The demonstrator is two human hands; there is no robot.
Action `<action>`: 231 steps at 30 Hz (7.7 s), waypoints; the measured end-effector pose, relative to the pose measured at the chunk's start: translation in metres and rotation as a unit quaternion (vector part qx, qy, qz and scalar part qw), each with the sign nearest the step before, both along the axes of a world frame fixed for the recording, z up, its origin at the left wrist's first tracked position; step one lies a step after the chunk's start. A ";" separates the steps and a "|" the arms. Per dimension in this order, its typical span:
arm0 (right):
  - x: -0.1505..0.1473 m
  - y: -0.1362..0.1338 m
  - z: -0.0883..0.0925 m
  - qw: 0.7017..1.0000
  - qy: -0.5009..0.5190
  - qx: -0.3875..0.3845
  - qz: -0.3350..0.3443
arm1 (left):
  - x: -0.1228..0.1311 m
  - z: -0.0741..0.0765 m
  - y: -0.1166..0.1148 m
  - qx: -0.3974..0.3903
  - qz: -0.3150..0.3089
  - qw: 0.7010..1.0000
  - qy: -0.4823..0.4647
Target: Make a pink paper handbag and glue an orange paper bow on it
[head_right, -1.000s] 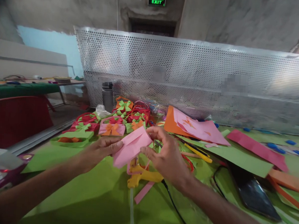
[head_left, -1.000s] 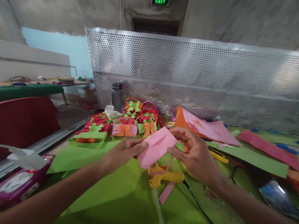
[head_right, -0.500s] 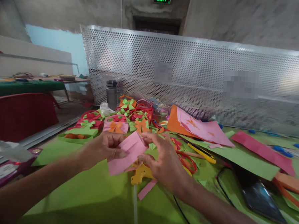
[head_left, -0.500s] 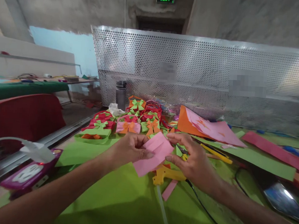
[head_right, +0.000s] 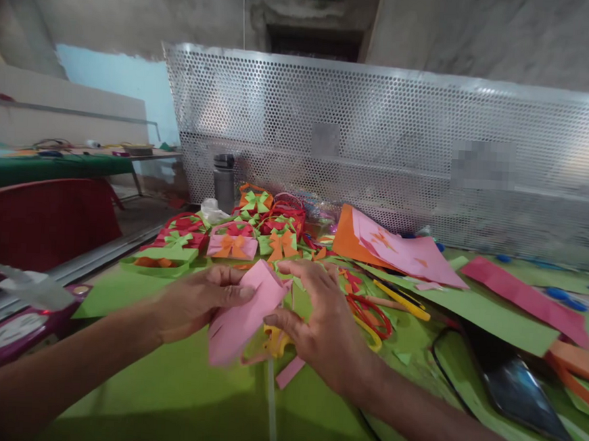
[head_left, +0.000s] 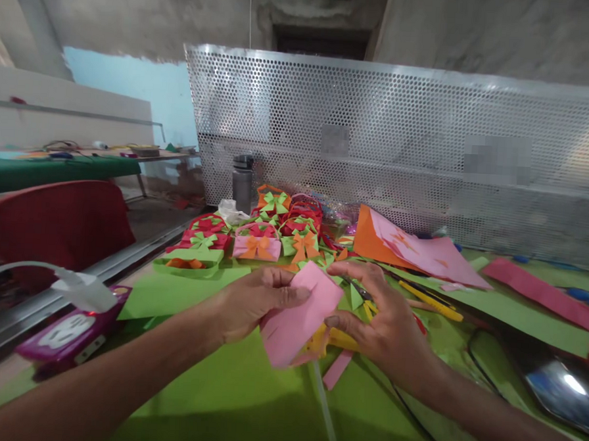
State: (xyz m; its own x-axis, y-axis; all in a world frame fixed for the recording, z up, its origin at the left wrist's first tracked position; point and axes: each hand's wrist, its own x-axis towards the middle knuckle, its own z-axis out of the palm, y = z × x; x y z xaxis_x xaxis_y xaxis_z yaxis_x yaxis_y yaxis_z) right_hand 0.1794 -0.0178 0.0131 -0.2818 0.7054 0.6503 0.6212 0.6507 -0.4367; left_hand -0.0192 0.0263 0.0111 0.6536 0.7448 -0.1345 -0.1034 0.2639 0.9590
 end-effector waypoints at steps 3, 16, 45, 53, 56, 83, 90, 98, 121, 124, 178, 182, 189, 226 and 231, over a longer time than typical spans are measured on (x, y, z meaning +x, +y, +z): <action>-0.001 -0.002 0.001 1.000 0.002 -0.004 -0.006 | 0.003 0.003 -0.004 -0.009 0.009 1.000 -0.004; -0.001 -0.002 0.000 0.999 0.018 -0.037 -0.006 | 0.007 0.001 -0.007 -0.046 -0.010 0.998 -0.048; -0.004 -0.006 0.005 0.988 0.068 -0.134 0.020 | 0.006 0.003 -0.008 -0.032 -0.023 0.996 -0.074; -0.005 -0.009 0.002 0.989 0.081 -0.121 0.014 | 0.007 0.004 -0.010 -0.014 -0.036 0.998 -0.054; -0.007 -0.012 0.003 0.993 0.081 -0.085 0.030 | 0.007 0.003 -0.010 -0.006 -0.035 0.998 -0.048; -0.005 -0.008 0.007 0.992 0.056 -0.093 0.065 | 0.007 0.004 -0.013 0.031 0.008 0.999 0.040; -0.004 -0.008 0.005 0.995 0.011 -0.099 0.021 | 0.009 0.012 -0.021 0.316 0.060 0.929 0.181; -0.008 -0.010 0.003 1.000 -0.007 -0.013 0.000 | 0.014 0.008 -0.029 0.619 0.160 0.730 0.239; 0.021 0.028 -0.002 0.968 0.238 -0.032 -0.071 | 0.007 -0.002 0.002 0.161 0.328 0.931 0.004; 0.020 0.026 -0.003 0.973 0.219 -0.004 -0.076 | 0.008 -0.002 0.000 0.144 0.318 0.937 -0.001; -0.005 0.002 -0.007 0.981 0.180 -0.070 -0.031 | 0.006 -0.015 0.000 0.673 0.230 0.626 0.320; -0.005 0.001 -0.005 0.979 0.184 -0.080 -0.027 | 0.006 -0.013 -0.002 0.669 0.233 0.629 0.320; -0.001 0.005 -0.006 0.981 0.171 -0.086 -0.019 | 0.006 -0.010 0.000 0.587 0.205 0.708 0.335; 0.013 0.009 0.002 0.977 -0.124 0.174 0.012 | -0.001 -0.001 -0.006 0.706 0.120 0.575 0.395; 0.017 0.013 0.005 0.980 -0.134 0.137 0.043 | 0.001 -0.005 -0.001 0.707 0.100 0.586 0.383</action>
State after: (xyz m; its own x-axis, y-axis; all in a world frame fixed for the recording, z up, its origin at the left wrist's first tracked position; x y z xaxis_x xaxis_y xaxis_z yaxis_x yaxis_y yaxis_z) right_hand 0.1966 -0.0048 0.0184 -0.5205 0.4797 0.7064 0.6267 0.7765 -0.0655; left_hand -0.0178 0.0256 0.0062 0.6857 0.5165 0.5129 0.6068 -0.7948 -0.0109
